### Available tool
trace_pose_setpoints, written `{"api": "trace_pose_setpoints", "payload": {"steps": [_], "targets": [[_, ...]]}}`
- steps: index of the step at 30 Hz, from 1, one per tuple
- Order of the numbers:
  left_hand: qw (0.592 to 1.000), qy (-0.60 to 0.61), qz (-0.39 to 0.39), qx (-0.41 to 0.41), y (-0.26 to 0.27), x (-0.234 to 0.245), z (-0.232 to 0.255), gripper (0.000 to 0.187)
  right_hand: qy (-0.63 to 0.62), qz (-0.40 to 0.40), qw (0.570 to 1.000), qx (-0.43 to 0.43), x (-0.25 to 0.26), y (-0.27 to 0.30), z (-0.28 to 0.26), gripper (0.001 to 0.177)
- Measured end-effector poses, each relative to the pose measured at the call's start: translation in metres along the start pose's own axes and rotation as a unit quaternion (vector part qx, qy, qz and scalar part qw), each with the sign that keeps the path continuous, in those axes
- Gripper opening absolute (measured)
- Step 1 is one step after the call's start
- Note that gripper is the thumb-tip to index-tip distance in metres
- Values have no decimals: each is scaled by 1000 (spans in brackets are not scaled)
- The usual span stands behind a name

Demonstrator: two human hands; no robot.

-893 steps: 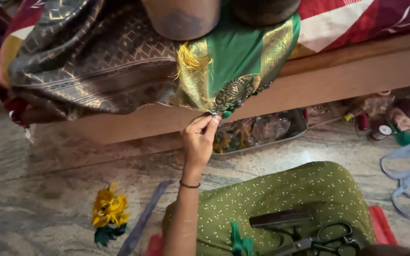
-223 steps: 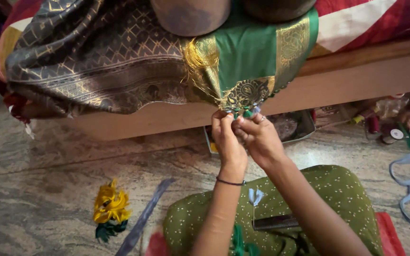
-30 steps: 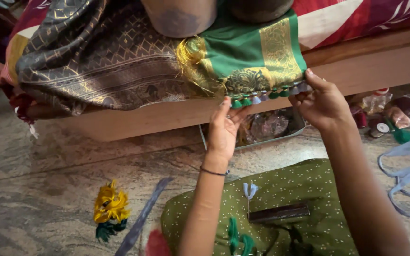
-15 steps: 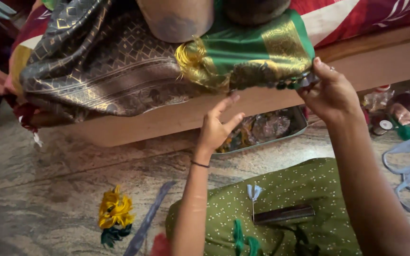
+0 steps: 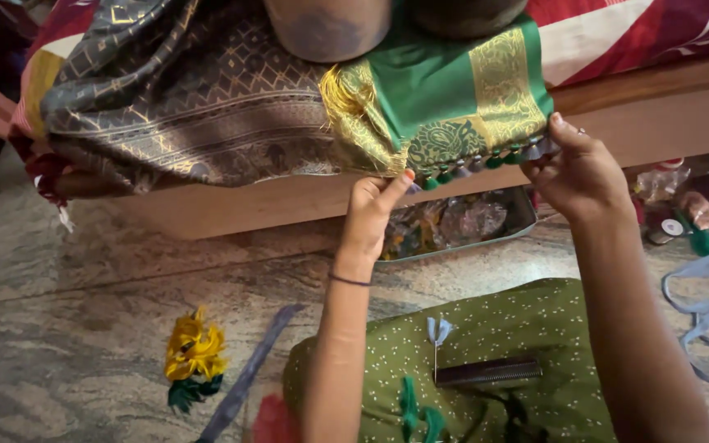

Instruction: Attaching decorative tassels to the edge of a sari and grooming them with a comb.

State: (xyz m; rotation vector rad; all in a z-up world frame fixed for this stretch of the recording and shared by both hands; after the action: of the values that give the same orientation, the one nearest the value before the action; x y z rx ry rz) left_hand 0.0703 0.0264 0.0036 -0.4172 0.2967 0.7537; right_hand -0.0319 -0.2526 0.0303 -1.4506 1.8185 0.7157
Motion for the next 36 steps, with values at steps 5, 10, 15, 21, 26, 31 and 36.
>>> {"api": "trace_pose_setpoints", "payload": {"steps": [5, 10, 15, 21, 26, 31, 36], "targets": [[996, -43, 76, -14, 8, 10, -47, 27, 25, -45, 998, 33, -8, 3, -7, 17], [979, 37, 167, -115, 13, -34, -59, 21, 21, -15, 999, 33, -15, 10, -3, 15], [979, 42, 143, -138, 9, -38, -36, 20, 27, 17, 999, 22, -11, 11, -9, 17], [984, 166, 7, -69, -1, 0, -43, 15, 40, -51, 998, 10, 5, 8, -8, 16], [970, 242, -1, 16, 7, -26, 7, 14, 44, 9, 999, -8, -10, 13, -8, 24], [995, 92, 12, 31, -2, -19, -21, 13, 38, -9, 999, -13, 7, 7, -4, 24], [996, 15, 86, 4, -7, -25, -44, 16, 37, 4, 999, -15, 7, 7, -4, 23]]}}
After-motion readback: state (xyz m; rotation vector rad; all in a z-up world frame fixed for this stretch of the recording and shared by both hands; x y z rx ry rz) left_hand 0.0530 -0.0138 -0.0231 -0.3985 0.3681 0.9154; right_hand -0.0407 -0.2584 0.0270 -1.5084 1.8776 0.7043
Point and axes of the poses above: each hand's wrist, its own y-axis away from the middle knuckle, its own x-axis out of the back of the hand, z = x × y, the point moved 2 cm from there along -y, towards the middle knuckle, and after that the axes turned 11 degrees about -z, right-handed, at the moved point
